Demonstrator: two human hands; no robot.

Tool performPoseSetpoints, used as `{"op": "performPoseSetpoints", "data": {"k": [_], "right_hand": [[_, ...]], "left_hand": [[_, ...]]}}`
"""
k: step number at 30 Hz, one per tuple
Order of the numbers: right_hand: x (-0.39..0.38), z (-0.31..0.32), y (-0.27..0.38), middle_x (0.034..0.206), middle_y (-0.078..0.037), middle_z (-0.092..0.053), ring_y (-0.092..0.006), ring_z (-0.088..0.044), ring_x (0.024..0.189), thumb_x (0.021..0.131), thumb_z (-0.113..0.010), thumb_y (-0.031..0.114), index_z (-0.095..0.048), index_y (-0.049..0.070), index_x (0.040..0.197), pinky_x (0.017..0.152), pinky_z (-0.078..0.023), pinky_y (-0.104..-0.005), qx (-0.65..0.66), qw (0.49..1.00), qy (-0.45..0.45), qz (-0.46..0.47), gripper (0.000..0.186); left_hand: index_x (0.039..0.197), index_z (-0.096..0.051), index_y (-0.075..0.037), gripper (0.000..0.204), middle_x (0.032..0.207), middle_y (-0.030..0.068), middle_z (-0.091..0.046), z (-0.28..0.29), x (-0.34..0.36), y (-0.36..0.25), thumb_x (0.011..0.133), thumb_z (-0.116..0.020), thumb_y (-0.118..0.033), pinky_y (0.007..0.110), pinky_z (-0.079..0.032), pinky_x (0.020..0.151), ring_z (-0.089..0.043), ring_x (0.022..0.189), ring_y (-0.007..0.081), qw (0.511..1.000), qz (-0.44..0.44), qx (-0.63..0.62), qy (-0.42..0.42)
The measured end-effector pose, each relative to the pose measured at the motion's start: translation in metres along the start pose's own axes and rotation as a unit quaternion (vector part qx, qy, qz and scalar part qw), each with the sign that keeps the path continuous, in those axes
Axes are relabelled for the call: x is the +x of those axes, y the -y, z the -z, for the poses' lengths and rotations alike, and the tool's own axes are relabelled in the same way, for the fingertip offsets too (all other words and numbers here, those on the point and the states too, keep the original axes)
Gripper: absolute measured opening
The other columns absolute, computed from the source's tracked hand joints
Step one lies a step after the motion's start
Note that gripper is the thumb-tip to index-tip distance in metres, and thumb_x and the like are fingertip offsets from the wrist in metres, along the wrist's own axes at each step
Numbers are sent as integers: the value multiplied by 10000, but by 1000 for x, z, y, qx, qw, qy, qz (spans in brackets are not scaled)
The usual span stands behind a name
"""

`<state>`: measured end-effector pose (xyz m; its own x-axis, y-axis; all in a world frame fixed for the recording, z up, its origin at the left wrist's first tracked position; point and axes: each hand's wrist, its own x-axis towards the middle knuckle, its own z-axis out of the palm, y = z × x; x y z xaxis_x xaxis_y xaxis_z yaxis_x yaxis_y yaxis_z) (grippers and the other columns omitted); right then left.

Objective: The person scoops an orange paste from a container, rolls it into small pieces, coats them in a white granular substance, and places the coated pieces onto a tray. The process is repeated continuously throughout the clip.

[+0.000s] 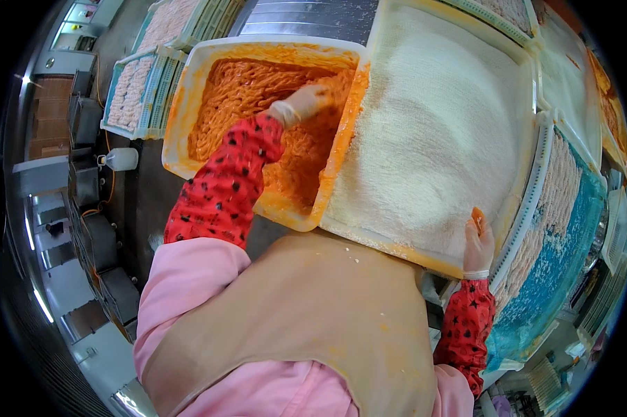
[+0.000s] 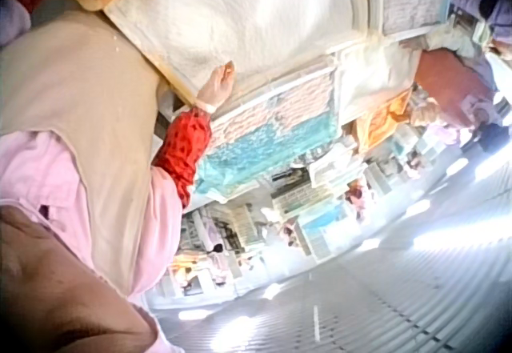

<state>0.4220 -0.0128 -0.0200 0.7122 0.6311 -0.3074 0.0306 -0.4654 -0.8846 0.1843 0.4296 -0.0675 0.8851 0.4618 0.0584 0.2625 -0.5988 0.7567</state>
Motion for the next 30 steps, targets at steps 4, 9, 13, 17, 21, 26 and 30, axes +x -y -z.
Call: {"op": "performPoseSetpoints", "data": {"k": [4,9,13,17,21,26,30], "right_hand": [[-2,-9,-31,1202,-173,-534,-216,-505,1109,888,-522,134,-454,-82,1246,949,-375,-292,-139,989,-41,-9,424],[-9,-56,-12,1165,-209,-547,-265,-522,1086,863,-542,152,-456,-67,1248,929,-389,-309,-162,986,5,-23,452],[-12,-95,19,1173,-202,-546,-284,-520,1095,855,-540,151,-464,-46,1248,932,-390,-321,-113,993,15,23,447],[-7,-105,52,1192,-175,-546,-261,-521,1099,858,-528,132,-469,-42,1242,950,-376,-322,-83,989,66,98,425],[-8,-92,52,1192,-141,-550,-207,-518,1091,877,-515,127,-480,-42,1230,953,-368,-297,-6,990,90,109,393],[-21,-66,24,1128,-82,-567,-140,-507,1052,903,-496,128,-516,-34,1199,932,-371,-255,154,985,75,-10,338],[-26,-44,5,1078,-66,-584,-134,-520,1022,904,-496,116,-535,-48,1172,928,-376,-252,169,985,34,-26,316]], "left_hand": [[1026,-622,-68,353,1119,175,-576,14,-76,-88,717,-629,-238,392,-447,813,-537,978,367,949,68,235,198],[887,-680,-102,201,1039,162,-595,55,-148,-93,723,-668,-217,403,-463,734,-558,911,339,972,-67,223,15],[867,-687,-102,207,836,122,-643,45,-129,-81,731,-692,-257,385,-463,701,-587,808,304,951,136,193,-198],[925,-688,-62,296,850,162,-657,-7,-64,-70,727,-675,-282,371,-482,729,-625,806,310,929,130,332,-102],[887,-694,-53,273,811,176,-659,8,-26,-28,717,-655,-263,355,-498,711,-640,771,303,934,248,254,-51],[931,-676,-27,239,897,33,-656,57,-20,-35,778,-642,-208,279,-491,732,-597,799,120,946,290,-142,22],[1002,-608,-23,212,938,20,-602,62,-11,-84,842,-571,-157,277,-473,766,-575,853,131,911,247,-328,38]]}}
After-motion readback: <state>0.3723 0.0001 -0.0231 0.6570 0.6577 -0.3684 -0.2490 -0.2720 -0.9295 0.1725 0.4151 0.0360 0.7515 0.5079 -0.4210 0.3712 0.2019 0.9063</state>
